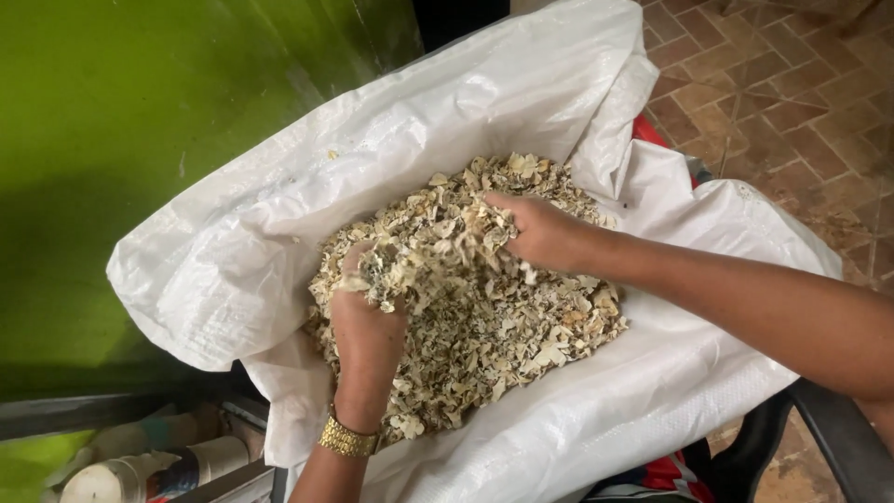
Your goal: Sorting and mixing dried agricultural products by hand in a large white bag.
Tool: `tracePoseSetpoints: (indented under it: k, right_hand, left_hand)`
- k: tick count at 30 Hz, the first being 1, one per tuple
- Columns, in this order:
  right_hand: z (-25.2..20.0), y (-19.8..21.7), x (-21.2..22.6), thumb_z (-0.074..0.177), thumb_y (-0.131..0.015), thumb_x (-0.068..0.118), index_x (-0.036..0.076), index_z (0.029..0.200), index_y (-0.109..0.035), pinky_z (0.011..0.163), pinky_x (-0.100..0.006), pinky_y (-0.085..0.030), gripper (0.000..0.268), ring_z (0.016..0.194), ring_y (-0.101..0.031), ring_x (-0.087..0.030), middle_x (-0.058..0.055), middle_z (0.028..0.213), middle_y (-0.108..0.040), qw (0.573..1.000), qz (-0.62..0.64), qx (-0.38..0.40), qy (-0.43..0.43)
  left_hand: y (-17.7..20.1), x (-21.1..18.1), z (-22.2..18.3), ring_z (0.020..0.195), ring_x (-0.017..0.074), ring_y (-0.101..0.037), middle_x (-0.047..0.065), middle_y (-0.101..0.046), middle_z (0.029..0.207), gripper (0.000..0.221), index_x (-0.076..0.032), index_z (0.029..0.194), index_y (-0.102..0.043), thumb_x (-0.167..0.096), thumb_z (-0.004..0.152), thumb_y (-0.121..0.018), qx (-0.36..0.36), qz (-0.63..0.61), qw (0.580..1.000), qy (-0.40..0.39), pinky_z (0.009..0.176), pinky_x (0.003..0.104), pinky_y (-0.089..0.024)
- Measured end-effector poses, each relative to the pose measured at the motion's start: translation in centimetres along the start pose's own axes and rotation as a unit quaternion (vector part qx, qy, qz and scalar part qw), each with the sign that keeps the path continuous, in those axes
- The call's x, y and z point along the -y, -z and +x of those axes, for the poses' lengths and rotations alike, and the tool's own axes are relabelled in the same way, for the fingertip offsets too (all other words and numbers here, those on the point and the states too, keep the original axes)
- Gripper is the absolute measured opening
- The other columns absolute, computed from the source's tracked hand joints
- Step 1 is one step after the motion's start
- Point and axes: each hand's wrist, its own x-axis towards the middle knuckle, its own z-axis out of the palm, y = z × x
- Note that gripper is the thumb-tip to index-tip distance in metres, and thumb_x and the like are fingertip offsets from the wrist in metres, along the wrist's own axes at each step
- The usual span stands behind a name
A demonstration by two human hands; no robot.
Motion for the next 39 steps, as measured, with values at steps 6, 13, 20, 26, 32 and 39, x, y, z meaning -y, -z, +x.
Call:
tracePoseSetpoints:
  k: [6, 13, 20, 26, 32, 39]
  right_hand:
    - [-2.0, -0.2, 4.2, 0.100, -0.056, 0.036, -0.006, 0.143, -0.048, 0.036, -0.028, -0.038, 0.061, 0.034, -0.034, -0.009, -0.016, 0.058, -0.057, 1.000, 0.004, 0.009, -0.016]
    - [-0.6, 0.1, 3.2, 0.084, -0.041, -0.022, 0.000, 0.155, -0.025, 0.089, -0.039, -0.053, 0.077, 0.117, -0.055, -0.031, -0.024, 0.140, -0.044, 0.995, -0.060, 0.077, -0.021]
    - [-0.6, -0.1, 1.1, 0.089, -0.041, -0.019, 0.005, 0.159, -0.019, 0.062, -0.030, -0.058, 0.077, 0.071, -0.070, -0.021, -0.025, 0.134, -0.054, 0.995, -0.085, 0.048, -0.014]
    - [-1.7, -0.1, 3.6, 0.095, -0.045, -0.007, -0.004, 0.150, -0.034, 0.045, -0.024, -0.041, 0.056, 0.048, -0.051, -0.014, -0.013, 0.075, -0.062, 0.986, -0.168, 0.000, -0.013]
    - [-2.5, 0.3, 5.5, 0.103, -0.052, 0.017, -0.011, 0.124, -0.057, 0.041, -0.025, -0.035, 0.035, 0.039, -0.040, -0.011, -0.012, 0.061, -0.056, 0.989, -0.144, -0.028, 0.004]
    - [-1.0, 1.0, 3.6, 0.084, -0.048, -0.018, 0.008, 0.136, -0.058, 0.094, -0.041, -0.052, 0.058, 0.116, -0.057, -0.030, -0.017, 0.123, -0.058, 0.971, -0.219, -0.021, 0.092]
  left_hand:
    - [0.1, 2.9, 1.7, 0.119, 0.0340, -0.066, 0.022, -0.067, 0.120, 0.040, -0.003, 0.132, -0.056, 0.002, 0.092, -0.059, -0.022, 0.029, 0.998, -0.058, 0.096, 0.046, -0.058]
    - [1.3, -1.0, 0.0, 0.116, 0.0397, -0.069, 0.030, -0.068, 0.118, 0.039, 0.009, 0.131, -0.059, 0.004, 0.092, -0.061, 0.051, 0.014, 0.998, -0.034, 0.100, 0.046, -0.060]
    - [1.6, 2.5, 1.7, 0.067, 0.0150, -0.056, 0.024, -0.067, 0.083, 0.031, 0.015, 0.117, -0.062, 0.000, 0.096, -0.046, 0.028, 0.007, 0.999, -0.029, 0.066, 0.038, -0.045]
    - [0.7, 4.5, 3.3, 0.058, 0.0145, -0.061, 0.016, -0.072, 0.079, 0.029, 0.003, 0.120, -0.070, -0.004, 0.094, -0.058, 0.005, 0.030, 0.995, -0.092, 0.056, 0.034, -0.054]
    - [0.6, 2.3, 1.4, 0.038, 0.0096, -0.045, 0.008, -0.068, 0.062, 0.041, 0.001, 0.133, -0.063, -0.007, 0.093, -0.062, 0.010, 0.130, 0.989, -0.065, 0.041, 0.022, -0.043]
    - [0.9, 2.7, 2.0, 0.096, 0.0379, -0.060, 0.014, -0.044, 0.111, 0.047, 0.000, 0.124, -0.059, 0.018, 0.081, -0.066, -0.062, 0.177, 0.915, -0.357, 0.085, 0.046, -0.053]
